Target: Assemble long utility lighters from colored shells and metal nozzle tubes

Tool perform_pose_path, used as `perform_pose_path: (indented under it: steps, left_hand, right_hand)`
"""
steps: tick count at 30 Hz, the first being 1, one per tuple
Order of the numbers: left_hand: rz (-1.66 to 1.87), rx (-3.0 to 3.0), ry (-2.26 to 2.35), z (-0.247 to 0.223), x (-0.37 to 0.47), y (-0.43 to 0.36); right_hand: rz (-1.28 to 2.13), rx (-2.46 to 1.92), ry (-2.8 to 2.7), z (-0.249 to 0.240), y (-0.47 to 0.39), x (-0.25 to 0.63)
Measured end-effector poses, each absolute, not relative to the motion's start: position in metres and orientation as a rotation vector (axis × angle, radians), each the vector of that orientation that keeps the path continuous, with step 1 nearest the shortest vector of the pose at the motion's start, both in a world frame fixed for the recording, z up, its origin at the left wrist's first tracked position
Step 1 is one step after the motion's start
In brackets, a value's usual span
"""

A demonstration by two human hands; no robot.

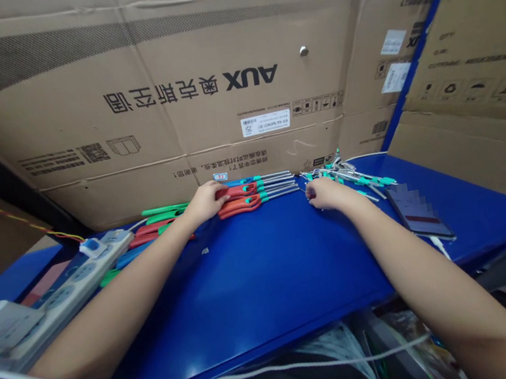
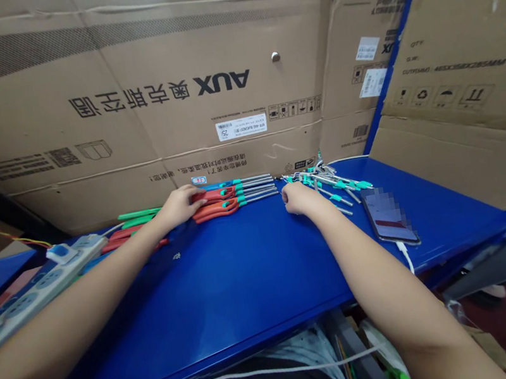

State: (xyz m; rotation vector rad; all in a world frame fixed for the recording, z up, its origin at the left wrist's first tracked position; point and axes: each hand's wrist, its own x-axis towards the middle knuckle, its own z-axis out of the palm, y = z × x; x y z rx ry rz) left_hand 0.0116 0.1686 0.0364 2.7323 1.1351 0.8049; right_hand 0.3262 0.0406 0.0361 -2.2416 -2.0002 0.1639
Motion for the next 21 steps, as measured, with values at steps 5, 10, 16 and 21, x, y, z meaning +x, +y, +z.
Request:
perform_pose_path:
  steps: [5,10,16,21]
  left_hand:
    - [0.828,2.735,1.154,0.037,0.010,0.166]
    - [0.870,2.752,1.153,0.042,0.008,0.158]
    - [0.984,2.776,1.248,0.059,-0.013,0.146]
    - [0.554,2.772,1.619,0.076,-0.058,0.150]
  right_hand:
    - [0.161,-2.245,-2.042,0.035,0.040,0.326]
    - [0.104,-2.230,-2.072,0.038,0.037,0.323]
    - [-0.008,-2.213,-2.012,0.049,0.032,0.317]
    - [-0.080,-2.109,-1.886,0.052,0.032,0.308]
